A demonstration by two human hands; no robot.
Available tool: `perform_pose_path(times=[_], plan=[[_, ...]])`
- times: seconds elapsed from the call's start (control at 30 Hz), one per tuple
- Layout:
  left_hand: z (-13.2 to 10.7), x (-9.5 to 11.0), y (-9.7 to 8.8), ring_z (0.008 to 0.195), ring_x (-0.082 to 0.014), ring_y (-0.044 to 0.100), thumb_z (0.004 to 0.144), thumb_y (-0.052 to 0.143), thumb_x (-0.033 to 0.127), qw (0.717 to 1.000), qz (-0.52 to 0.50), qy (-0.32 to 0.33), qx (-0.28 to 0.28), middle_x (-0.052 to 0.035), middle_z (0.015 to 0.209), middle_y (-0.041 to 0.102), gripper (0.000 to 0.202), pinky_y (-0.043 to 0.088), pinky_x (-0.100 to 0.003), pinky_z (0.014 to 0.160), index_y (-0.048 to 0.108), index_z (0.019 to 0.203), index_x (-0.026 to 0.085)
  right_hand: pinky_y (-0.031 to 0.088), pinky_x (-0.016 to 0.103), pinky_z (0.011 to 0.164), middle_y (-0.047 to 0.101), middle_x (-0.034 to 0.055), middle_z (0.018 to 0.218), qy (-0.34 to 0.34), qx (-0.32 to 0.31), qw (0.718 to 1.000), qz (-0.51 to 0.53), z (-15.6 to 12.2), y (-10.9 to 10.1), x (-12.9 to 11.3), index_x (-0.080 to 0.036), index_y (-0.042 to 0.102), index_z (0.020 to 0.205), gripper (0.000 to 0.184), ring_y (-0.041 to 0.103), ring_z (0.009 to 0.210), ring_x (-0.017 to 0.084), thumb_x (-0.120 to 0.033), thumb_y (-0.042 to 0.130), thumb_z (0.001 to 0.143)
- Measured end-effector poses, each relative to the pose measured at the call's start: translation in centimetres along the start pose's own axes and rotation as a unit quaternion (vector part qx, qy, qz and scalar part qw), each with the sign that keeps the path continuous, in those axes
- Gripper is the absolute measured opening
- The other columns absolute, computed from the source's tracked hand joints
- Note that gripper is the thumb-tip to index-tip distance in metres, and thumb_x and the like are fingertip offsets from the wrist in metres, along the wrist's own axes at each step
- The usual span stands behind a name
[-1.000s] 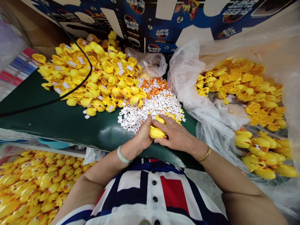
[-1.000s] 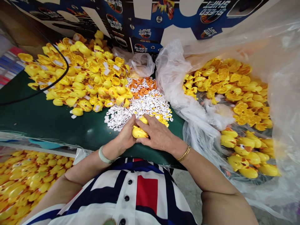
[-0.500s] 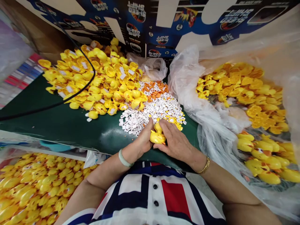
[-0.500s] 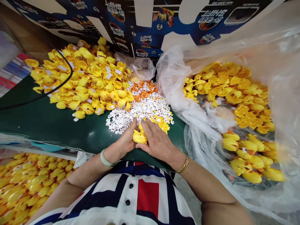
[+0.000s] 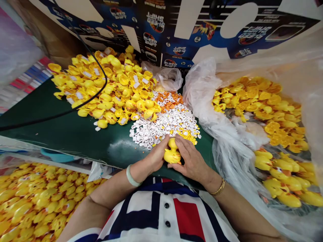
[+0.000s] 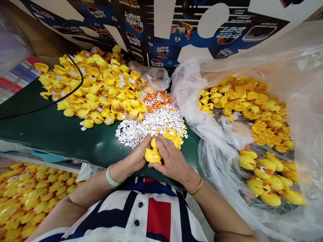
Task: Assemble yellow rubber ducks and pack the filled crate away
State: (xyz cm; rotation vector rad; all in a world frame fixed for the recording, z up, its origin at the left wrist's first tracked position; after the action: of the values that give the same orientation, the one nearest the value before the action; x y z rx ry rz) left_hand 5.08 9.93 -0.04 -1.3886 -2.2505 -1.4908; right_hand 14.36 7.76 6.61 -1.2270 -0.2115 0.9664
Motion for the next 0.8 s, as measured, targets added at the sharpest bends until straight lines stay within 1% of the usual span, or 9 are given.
perform_pose_path(times=[0.1, 0.17, 0.23, 0.33, 0.4, 0.53, 0.67, 0.73, 0.8], plan=[[-0.7, 1.0, 0.2, 0.108, -0.0238, 0.061, 0.084, 0.061, 0.061, 0.996, 0.067, 0.051, -0.039, -0.0088, 0.109, 0.071, 0.052, 0.046, -0.033, 0.095, 0.069, 0.113, 0.017, 0.044, 0.06, 0.106, 0.038, 0.0232, 0.151, -0.007, 0.011, 1.0, 0.024, 0.1, -0.3, 0.0, -0.019, 0.005, 0.158, 0.099, 0.038, 0.14, 0.037, -0.058, 0.062, 0.087], [-1.3, 1.8, 0.5, 0.112, -0.0228, 0.059, 0.082, 0.071, 0.048, 0.985, 0.131, 0.083, -0.079, -0.0073, 0.116, 0.068, 0.048, 0.045, -0.032, 0.097, 0.066, 0.121, 0.021, 0.045, 0.06, 0.106, 0.038, 0.0241, 0.151, -0.011, 0.02, 0.999, 0.033, 0.0, -0.4, -0.1, -0.017, 0.006, 0.158, 0.099, 0.038, 0.14, 0.036, -0.056, 0.063, 0.087], [-1.9, 2.3, 0.7, 0.11, -0.0226, 0.059, 0.076, 0.079, 0.035, 0.969, 0.201, 0.099, -0.108, -0.0063, 0.117, 0.067, 0.054, 0.045, -0.032, 0.096, 0.063, 0.126, 0.023, 0.045, 0.06, 0.106, 0.037, 0.0246, 0.151, -0.016, 0.025, 0.999, 0.032, -0.2, -0.2, -0.3, -0.016, 0.008, 0.157, 0.097, 0.037, 0.141, 0.036, -0.053, 0.064, 0.087], [-2.3, 2.9, 0.0, 0.104, -0.024, 0.059, 0.07, 0.083, 0.027, 0.951, 0.275, 0.117, -0.076, -0.0069, 0.114, 0.067, 0.064, 0.046, -0.033, 0.093, 0.062, 0.13, 0.023, 0.045, 0.062, 0.105, 0.035, 0.0237, 0.154, -0.024, 0.031, 0.999, 0.013, -0.6, 0.4, -0.3, -0.017, 0.006, 0.157, 0.094, 0.036, 0.142, 0.036, -0.048, 0.064, 0.089], [-2.6, 3.3, -0.5, 0.104, -0.0255, 0.059, 0.068, 0.083, 0.026, 0.946, 0.291, 0.132, -0.048, -0.0077, 0.116, 0.066, 0.068, 0.045, -0.034, 0.093, 0.061, 0.132, 0.023, 0.046, 0.062, 0.104, 0.034, 0.0231, 0.155, -0.024, 0.035, 0.999, 0.0, -0.7, 0.8, -0.4, -0.018, 0.006, 0.157, 0.092, 0.036, 0.142, 0.036, -0.042, 0.063, 0.09], [-2.9, 3.6, -0.5, 0.108, -0.0262, 0.059, 0.071, 0.08, 0.025, 0.938, 0.298, 0.162, -0.067, -0.0078, 0.118, 0.066, 0.06, 0.044, -0.034, 0.096, 0.063, 0.128, 0.023, 0.046, 0.061, 0.105, 0.035, 0.0223, 0.155, -0.031, 0.045, 0.999, -0.004, -0.4, 1.1, -0.8, -0.018, 0.008, 0.157, 0.088, 0.036, 0.143, 0.035, -0.037, 0.063, 0.091], [-2.6, 3.5, -1.1, 0.095, -0.0219, 0.06, 0.075, 0.077, 0.029, 0.943, 0.278, 0.151, -0.099, -0.0065, 0.106, 0.067, 0.049, 0.048, -0.031, 0.085, 0.064, 0.122, 0.023, 0.043, 0.06, 0.108, 0.036, 0.0216, 0.154, -0.024, 0.033, 0.999, 0.026, -0.1, 1.2, -0.8, -0.02, 0.01, 0.157, 0.094, 0.035, 0.143, 0.035, -0.051, 0.066, 0.087], [-2.4, 3.5, -1.6, 0.091, -0.0205, 0.06, 0.076, 0.077, 0.029, 0.942, 0.277, 0.155, -0.107, -0.006, 0.108, 0.064, 0.053, 0.049, -0.031, 0.081, 0.061, 0.126, 0.026, 0.041, 0.062, 0.108, 0.034, 0.0232, 0.154, 0.001, 0.044, 0.997, 0.058, -0.1, 0.9, -0.3, -0.019, 0.012, 0.156, 0.101, 0.035, 0.142, 0.037, -0.064, 0.064, 0.082], [-2.4, 3.7, -1.9, 0.097, -0.0213, 0.059, 0.076, 0.077, 0.027, 0.927, 0.309, 0.183, -0.108, -0.0065, 0.116, 0.061, 0.055, 0.048, -0.033, 0.086, 0.06, 0.128, 0.029, 0.041, 0.062, 0.107, 0.037, 0.0234, 0.151, 0.046, 0.059, 0.992, 0.098, 0.0, 0.5, 0.6, -0.019, 0.019, 0.154, 0.098, 0.039, 0.139, 0.037, -0.071, 0.058, 0.081]])
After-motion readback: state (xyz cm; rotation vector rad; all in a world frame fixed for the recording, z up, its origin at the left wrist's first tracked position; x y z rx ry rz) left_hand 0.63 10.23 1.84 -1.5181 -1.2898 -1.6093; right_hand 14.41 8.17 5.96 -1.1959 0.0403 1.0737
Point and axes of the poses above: each hand's wrist, its own z-axis towards the middle knuckle, its own y-axis out of the palm, x = y × z, the point moved 7 cm from there along z, towards the middle knuckle
